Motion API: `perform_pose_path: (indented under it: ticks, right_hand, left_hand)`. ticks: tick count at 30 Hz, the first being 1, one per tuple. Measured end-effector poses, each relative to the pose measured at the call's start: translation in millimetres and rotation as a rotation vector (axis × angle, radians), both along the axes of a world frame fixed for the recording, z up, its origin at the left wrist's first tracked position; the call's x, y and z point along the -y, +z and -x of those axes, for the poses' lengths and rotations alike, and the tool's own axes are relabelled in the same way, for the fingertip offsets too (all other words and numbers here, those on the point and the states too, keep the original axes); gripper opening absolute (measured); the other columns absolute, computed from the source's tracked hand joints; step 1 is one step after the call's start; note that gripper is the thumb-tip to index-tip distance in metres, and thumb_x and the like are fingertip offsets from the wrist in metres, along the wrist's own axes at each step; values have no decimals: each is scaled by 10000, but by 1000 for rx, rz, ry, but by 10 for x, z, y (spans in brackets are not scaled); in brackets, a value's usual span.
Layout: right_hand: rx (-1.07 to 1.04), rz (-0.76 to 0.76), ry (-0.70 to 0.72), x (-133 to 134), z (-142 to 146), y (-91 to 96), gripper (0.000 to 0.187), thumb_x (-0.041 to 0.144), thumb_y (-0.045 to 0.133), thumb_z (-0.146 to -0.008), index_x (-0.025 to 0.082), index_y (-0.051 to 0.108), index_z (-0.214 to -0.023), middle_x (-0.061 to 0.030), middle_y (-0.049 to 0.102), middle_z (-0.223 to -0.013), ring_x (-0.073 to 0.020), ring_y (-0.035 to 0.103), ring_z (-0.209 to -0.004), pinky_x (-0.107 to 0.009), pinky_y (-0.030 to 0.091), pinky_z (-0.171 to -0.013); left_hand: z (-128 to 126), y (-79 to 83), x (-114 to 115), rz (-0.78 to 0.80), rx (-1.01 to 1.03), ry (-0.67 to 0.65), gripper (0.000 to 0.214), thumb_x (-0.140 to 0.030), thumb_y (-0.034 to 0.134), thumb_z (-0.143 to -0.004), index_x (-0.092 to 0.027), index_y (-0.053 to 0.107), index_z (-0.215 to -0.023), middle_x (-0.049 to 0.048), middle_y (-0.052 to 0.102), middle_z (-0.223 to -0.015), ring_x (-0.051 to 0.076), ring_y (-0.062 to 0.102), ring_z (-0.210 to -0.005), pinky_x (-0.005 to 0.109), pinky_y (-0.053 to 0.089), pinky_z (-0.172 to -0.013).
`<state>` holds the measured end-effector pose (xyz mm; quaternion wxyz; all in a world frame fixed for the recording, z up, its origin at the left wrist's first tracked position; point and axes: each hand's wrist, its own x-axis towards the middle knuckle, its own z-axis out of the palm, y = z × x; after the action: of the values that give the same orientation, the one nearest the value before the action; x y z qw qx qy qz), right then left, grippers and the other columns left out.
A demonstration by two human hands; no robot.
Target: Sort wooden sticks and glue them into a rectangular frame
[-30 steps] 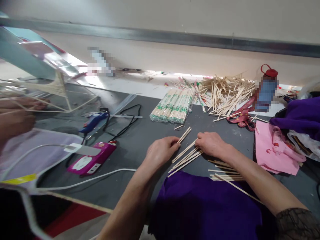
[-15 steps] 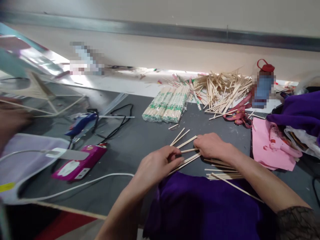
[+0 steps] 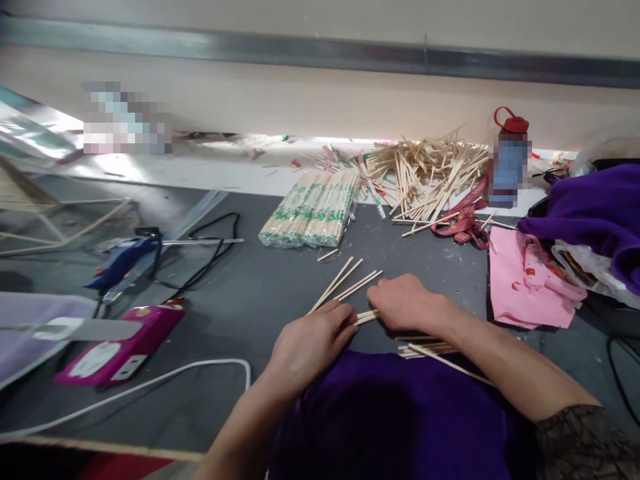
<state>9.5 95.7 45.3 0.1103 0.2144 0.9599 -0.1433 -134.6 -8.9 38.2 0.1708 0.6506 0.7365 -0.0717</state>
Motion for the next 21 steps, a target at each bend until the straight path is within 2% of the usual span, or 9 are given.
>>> perform_pose_path:
  ticks: [4, 6, 9, 12, 18, 21]
  right_hand:
    - [36, 10, -5, -29, -18, 12, 248, 204, 441, -864, 159, 642, -1002, -103, 685, -976, -222, 661, -829, -279, 443, -621]
    - [35, -1, 1, -38, -23, 15, 247, 204, 435, -865, 160, 652, -975, -105, 680, -975, -223, 662, -816, -281, 441, -610]
    - [-2, -59, -22, -39, -30, -9, 264, 187, 415, -869, 146, 637, -1007, -114, 666, -992, -220, 663, -791, -285, 440, -595]
    - [-19, -117, -27, -40, -46, -46, 267, 156, 405, -872, 140, 620, -1028, -114, 663, -975, -213, 662, -787, -282, 438, -598]
    - [-27, -107, 20, -58, -106, -31, 241, 171, 426, -873, 169, 637, -991, -76, 667, -932, -198, 651, -750, -269, 402, -561]
    - [-21, -96, 23, -61, -115, -22, 256, 216, 412, -901, 160, 646, -989, -86, 670, -943, -193, 646, -751, -267, 399, -568]
  left_hand:
    - [17, -8, -25, -72, 57, 58, 143, -317, 497, -858, -233, 601, -910, 15, 633, -957, 181, 610, -819, 278, 372, -638]
    - [92, 4, -80, -142, 88, 113, 196, -355, 522, -837, -240, 602, -974, 17, 629, -998, 184, 615, -843, 278, 397, -670]
    - [247, 13, -235, -236, 2, 256, 317, -393, 439, -872, -221, 599, -1085, 63, 612, -1083, 214, 620, -882, 299, 421, -692]
    - [351, -29, -385, -176, -84, 331, 352, -382, 430, -861, -197, 622, -1091, 98, 612, -1099, 258, 621, -924, 320, 431, -695]
    - [405, -160, -443, -192, 91, 195, 280, -327, 454, -829, -243, 690, -954, 44, 669, -943, 205, 623, -859, 285, 439, -737]
    - [496, -189, -533, -299, 32, 296, 327, -346, 424, -850, -245, 701, -994, 59, 674, -1025, 224, 620, -909, 301, 447, -768]
